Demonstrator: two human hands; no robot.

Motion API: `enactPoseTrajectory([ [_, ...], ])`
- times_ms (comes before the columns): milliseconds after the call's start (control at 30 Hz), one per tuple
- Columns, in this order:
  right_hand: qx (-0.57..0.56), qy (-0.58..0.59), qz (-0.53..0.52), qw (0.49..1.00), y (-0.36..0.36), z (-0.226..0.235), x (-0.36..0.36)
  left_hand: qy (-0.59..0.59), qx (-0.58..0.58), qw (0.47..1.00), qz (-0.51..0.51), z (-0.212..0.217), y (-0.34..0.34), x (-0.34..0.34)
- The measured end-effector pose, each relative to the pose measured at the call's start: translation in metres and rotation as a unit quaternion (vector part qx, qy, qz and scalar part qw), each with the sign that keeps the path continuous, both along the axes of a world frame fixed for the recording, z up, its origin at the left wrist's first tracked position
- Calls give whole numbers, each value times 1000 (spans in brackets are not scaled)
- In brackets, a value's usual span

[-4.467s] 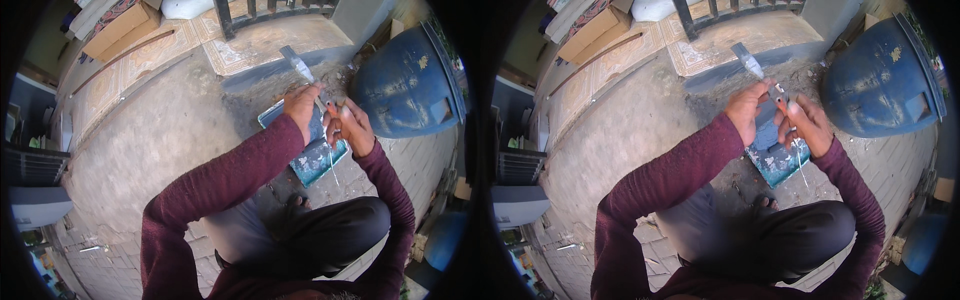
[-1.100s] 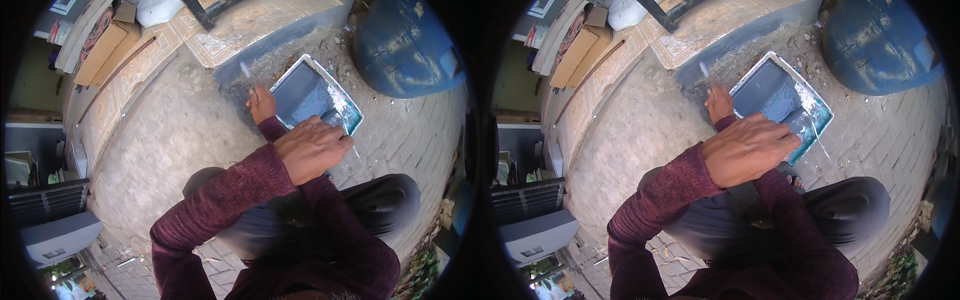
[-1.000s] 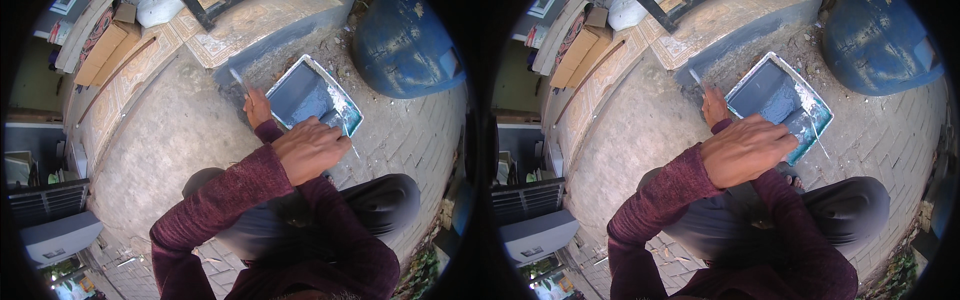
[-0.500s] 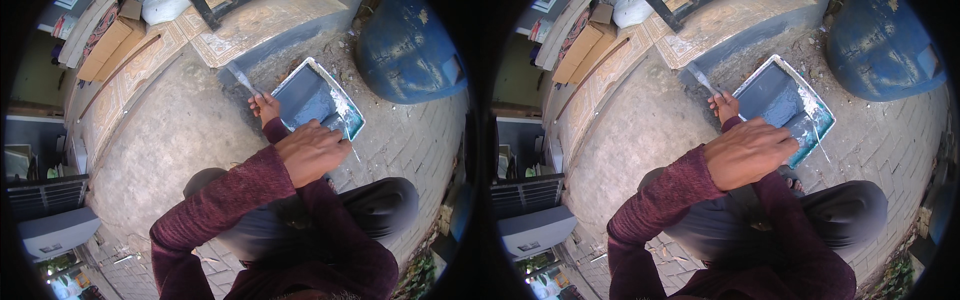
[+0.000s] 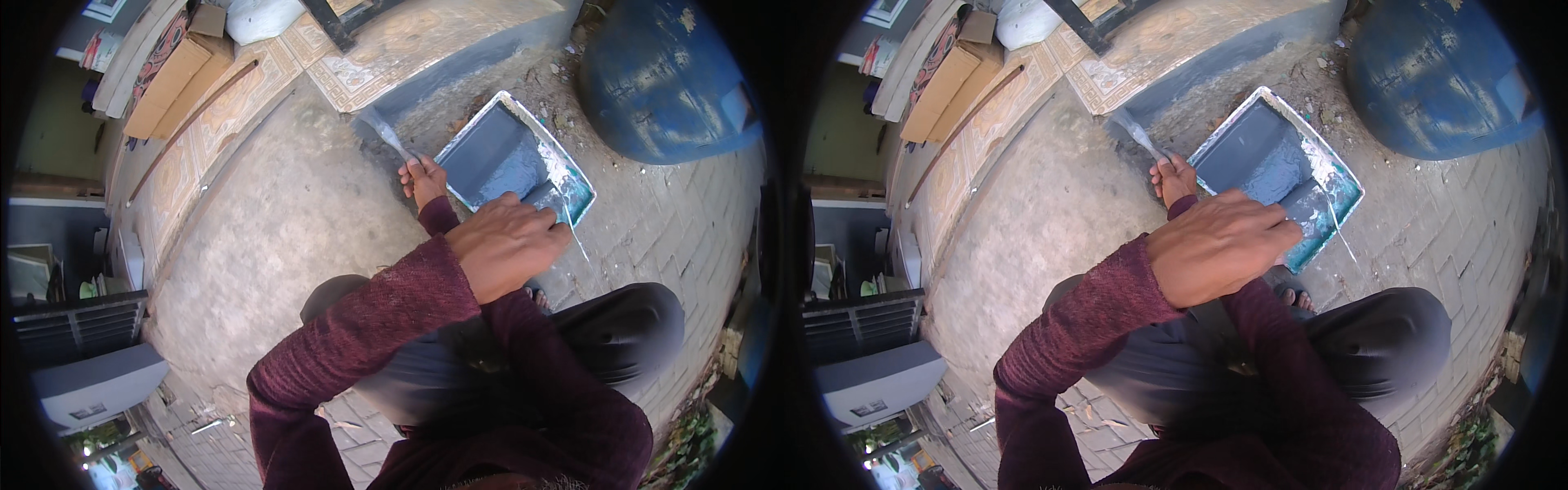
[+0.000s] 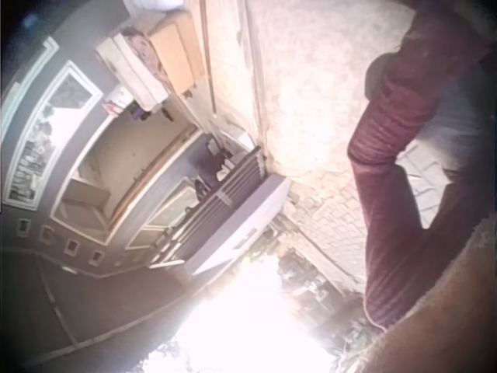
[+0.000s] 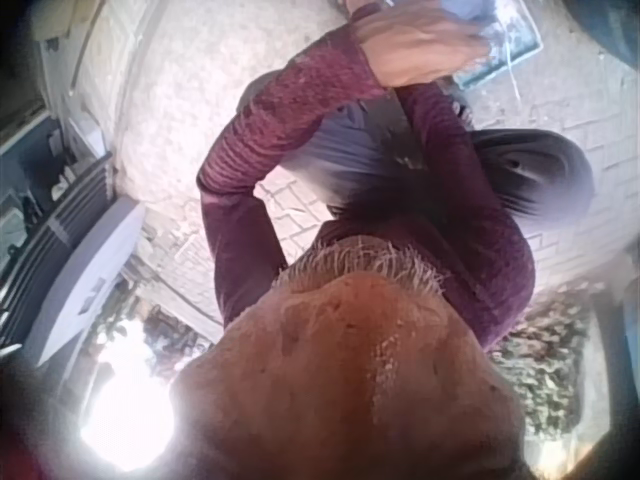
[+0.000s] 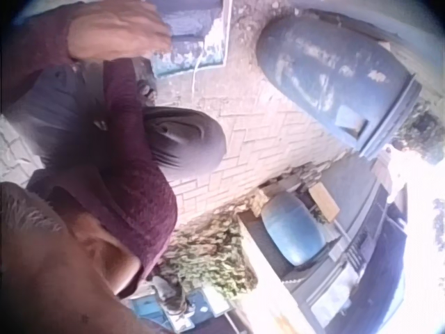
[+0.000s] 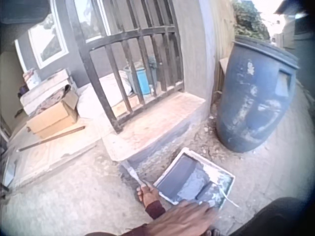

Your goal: The person paints the lower edge of a wall using a brush, periodically dipping it into a tray of grey paint.

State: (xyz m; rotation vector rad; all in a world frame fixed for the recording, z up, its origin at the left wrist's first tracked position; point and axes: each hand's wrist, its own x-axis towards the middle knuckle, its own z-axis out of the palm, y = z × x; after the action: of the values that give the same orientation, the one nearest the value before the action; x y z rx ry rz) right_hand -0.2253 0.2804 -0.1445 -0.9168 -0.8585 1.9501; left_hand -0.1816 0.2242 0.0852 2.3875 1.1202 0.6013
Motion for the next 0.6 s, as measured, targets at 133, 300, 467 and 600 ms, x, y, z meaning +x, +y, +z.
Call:
enactPoseTrajectory([
  [133,-12,-31,-11,999,2,-11,18,1,2,1000,8,-4,-1,-3],
  [300,4,18,-63,998,26,3,24,-6,0,1000,-1,1,0,0],
  [467,11,-62,-65,996,53,-3,30,-10,0,1000,1,0,1,-5],
  [600,170,-152,-167,959,55,-4,48,-10,0,1000,5,2,2,0],
])
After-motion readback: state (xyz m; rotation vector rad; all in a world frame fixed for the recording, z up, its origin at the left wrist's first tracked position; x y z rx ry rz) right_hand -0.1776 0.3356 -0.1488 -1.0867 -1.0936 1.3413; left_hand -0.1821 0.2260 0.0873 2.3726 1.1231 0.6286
